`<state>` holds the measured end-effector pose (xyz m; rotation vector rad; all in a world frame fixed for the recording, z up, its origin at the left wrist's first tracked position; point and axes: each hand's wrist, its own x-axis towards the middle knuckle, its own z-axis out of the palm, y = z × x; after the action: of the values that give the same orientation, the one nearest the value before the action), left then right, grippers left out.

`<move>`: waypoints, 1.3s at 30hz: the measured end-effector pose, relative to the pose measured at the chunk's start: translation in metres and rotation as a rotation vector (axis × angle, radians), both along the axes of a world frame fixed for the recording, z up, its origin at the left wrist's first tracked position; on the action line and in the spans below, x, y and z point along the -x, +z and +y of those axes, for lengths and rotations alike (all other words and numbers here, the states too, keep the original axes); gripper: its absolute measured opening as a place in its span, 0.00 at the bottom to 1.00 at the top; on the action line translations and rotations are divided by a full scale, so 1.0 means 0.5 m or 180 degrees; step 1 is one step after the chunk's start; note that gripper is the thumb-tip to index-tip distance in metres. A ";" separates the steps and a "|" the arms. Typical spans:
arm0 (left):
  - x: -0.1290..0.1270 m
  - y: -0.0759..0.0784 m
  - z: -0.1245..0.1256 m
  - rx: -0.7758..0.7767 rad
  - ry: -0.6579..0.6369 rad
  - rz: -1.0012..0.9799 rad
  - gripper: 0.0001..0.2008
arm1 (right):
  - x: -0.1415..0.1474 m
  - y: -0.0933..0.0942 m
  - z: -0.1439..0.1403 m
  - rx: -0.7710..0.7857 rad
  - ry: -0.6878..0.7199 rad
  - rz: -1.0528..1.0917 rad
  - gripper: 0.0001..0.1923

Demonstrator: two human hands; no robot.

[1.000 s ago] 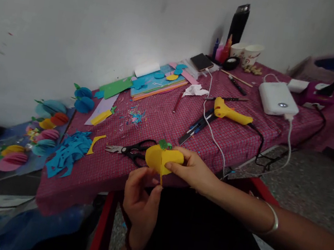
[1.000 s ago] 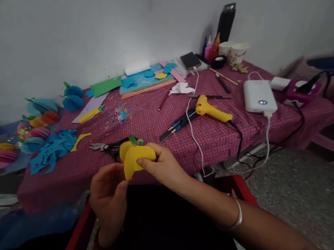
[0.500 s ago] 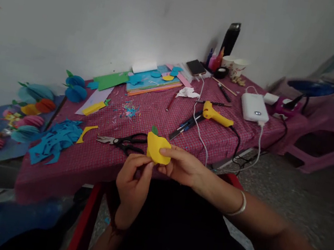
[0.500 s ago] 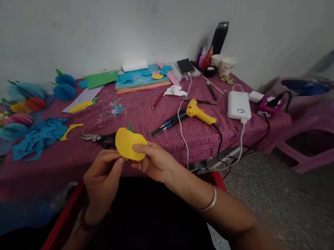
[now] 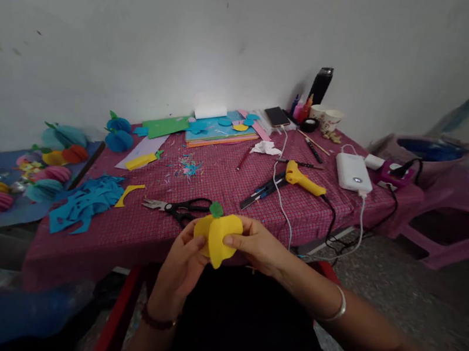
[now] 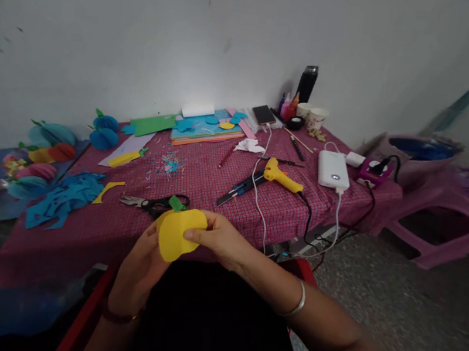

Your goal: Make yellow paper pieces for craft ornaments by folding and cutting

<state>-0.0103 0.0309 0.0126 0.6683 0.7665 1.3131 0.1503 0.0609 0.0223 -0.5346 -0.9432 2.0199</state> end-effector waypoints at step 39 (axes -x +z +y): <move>-0.051 -0.019 -0.010 -0.0160 0.0758 0.0471 0.14 | -0.047 0.046 0.009 -0.2070 -0.0273 -0.0891 0.15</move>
<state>0.0152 0.0261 0.0032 0.7372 0.9583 1.5154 0.1739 0.0655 0.0451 -0.4821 -1.6283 1.4596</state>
